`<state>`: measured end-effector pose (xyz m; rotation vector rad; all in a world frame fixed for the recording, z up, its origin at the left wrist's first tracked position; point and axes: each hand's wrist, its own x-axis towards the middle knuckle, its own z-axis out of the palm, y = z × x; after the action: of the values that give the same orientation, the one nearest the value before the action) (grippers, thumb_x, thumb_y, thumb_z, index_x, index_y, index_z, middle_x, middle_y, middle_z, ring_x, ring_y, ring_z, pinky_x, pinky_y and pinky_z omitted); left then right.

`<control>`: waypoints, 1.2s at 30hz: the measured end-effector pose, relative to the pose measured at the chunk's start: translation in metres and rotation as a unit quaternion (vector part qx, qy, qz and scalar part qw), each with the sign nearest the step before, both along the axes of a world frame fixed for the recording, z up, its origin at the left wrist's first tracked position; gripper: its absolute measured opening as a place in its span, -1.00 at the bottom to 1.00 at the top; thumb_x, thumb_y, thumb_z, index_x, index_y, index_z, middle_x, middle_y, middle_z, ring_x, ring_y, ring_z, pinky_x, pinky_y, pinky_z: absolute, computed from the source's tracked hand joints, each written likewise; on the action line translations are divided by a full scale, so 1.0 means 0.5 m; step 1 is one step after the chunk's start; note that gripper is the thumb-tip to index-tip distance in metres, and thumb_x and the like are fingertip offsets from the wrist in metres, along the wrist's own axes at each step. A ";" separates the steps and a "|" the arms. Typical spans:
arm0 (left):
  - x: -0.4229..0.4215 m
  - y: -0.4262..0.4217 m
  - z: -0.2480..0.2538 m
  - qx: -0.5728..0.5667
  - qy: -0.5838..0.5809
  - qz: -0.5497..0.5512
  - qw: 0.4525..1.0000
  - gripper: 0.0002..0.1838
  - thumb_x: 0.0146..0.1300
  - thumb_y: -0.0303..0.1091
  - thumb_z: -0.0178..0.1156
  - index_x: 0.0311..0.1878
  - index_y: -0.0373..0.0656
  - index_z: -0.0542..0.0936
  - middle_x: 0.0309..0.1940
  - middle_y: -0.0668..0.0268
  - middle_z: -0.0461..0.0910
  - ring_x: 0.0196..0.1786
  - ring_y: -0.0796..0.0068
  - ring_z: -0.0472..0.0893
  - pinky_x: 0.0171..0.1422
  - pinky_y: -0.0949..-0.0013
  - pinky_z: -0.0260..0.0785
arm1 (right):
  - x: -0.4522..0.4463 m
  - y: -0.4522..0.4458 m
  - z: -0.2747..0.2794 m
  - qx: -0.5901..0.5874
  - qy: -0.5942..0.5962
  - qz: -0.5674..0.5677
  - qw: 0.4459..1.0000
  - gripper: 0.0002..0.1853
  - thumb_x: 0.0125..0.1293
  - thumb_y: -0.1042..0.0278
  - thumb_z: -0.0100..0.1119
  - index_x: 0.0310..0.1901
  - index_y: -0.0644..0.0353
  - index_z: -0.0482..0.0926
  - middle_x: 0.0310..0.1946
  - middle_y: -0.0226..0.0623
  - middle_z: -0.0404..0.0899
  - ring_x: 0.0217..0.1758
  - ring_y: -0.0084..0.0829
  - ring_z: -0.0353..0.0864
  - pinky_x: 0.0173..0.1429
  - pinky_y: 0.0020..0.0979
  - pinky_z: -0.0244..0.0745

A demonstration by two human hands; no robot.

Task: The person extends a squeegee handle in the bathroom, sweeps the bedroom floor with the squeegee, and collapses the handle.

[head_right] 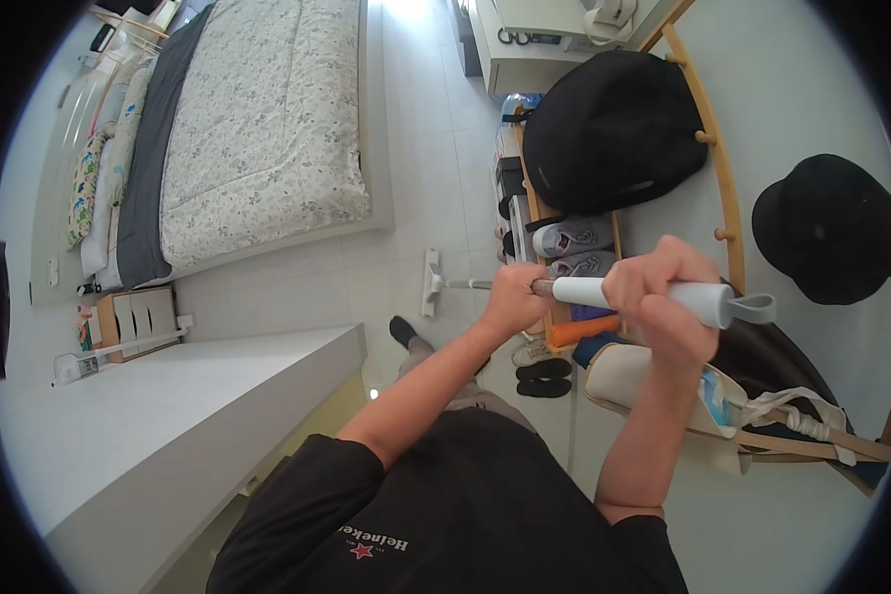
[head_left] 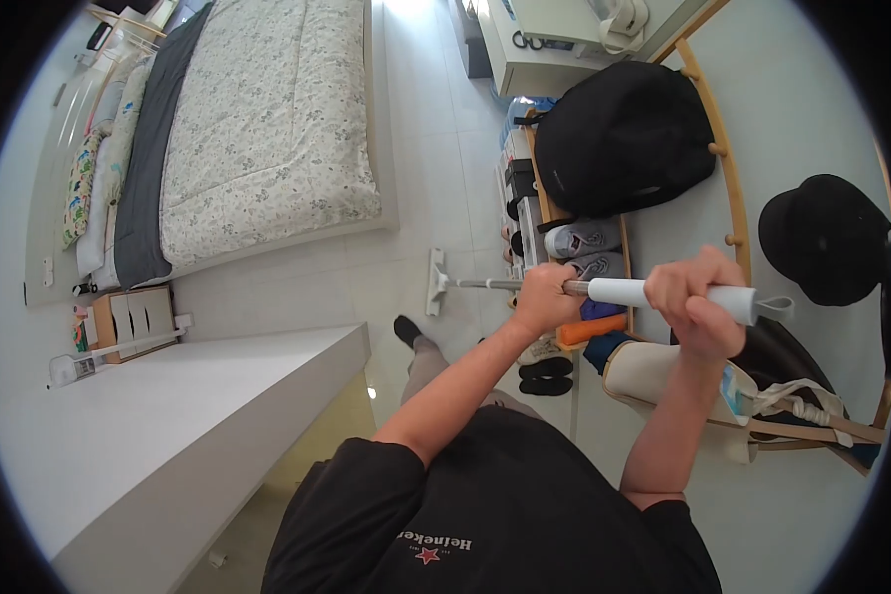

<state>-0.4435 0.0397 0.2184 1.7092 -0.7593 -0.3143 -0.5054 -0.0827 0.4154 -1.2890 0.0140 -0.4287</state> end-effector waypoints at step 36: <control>0.020 0.334 0.191 -0.098 0.034 0.098 0.990 -0.77 0.10 -0.35 0.27 -0.34 -0.18 0.40 -0.34 0.18 0.47 -0.22 0.08 0.48 -0.07 0.16 0.25 | 0.115 0.335 0.210 -0.084 -0.048 -0.028 0.995 -0.83 0.37 0.31 -0.10 -0.35 0.06 0.16 -0.77 -0.45 0.20 -0.75 -0.60 0.16 -0.39 -0.50 0.25</control>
<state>-0.4333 0.2066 0.3141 1.5638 -0.5489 -0.1551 -0.4478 0.0850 0.5206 -1.4339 -0.0686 -0.5495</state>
